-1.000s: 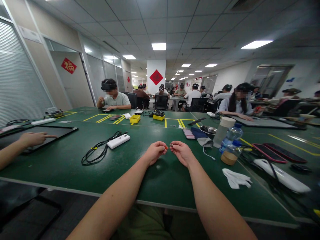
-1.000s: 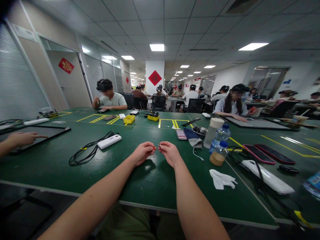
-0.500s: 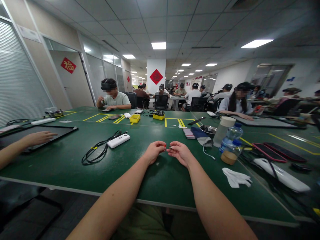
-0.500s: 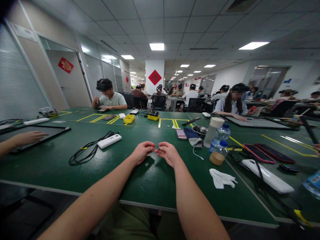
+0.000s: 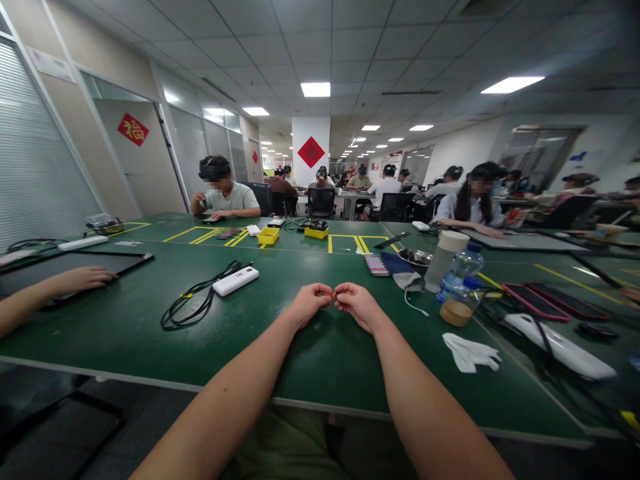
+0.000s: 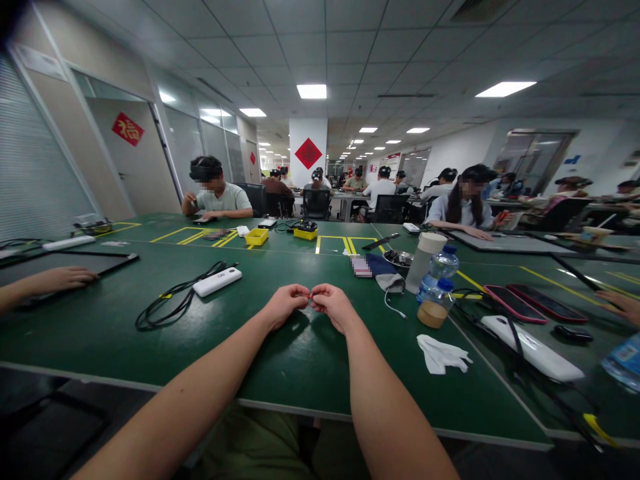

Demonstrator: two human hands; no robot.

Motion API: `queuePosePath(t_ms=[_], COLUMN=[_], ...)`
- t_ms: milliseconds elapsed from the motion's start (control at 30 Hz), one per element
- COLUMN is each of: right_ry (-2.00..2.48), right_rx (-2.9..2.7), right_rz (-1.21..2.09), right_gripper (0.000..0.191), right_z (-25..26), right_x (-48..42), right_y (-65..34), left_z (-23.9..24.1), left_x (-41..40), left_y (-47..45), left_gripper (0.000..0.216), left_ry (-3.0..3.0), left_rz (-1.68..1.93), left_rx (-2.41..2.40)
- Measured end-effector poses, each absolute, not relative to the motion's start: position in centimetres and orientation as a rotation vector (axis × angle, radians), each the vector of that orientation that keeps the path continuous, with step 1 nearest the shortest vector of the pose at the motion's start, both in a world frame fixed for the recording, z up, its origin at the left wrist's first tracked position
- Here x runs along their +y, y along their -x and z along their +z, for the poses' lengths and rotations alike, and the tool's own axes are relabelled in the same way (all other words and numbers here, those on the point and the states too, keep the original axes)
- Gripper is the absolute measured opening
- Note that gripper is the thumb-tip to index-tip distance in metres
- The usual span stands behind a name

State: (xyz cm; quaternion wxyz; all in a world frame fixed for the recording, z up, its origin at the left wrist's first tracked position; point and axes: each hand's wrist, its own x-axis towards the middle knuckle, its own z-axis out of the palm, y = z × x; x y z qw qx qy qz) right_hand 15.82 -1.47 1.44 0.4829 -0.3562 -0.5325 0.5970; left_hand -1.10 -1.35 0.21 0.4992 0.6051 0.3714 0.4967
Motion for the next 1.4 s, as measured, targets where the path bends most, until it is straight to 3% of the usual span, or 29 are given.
queuePosePath(t_ms=[500, 833, 1400], right_ry=[0.850, 0.979, 0.875], right_rx=[-1.330, -1.289, -1.179], right_rz=[1.464, 1.418, 1.491], right_gripper=[0.021, 0.027, 0.018], right_z=[1.8, 1.4, 1.4], right_x=[-1.9, -1.5, -1.1], right_y=[-15.9, -15.9, -16.1], left_z=[0.7, 0.0, 1.0], left_x=[-1.8, -0.9, -1.8], left_y=[0.8, 1.1, 1.0], left_gripper=[0.026, 0.013, 0.024], left_ry=[-1.487, -1.630, -1.377], left_rz=[1.148, 1.267, 1.214], left_rx=[0.910, 1.017, 0.889])
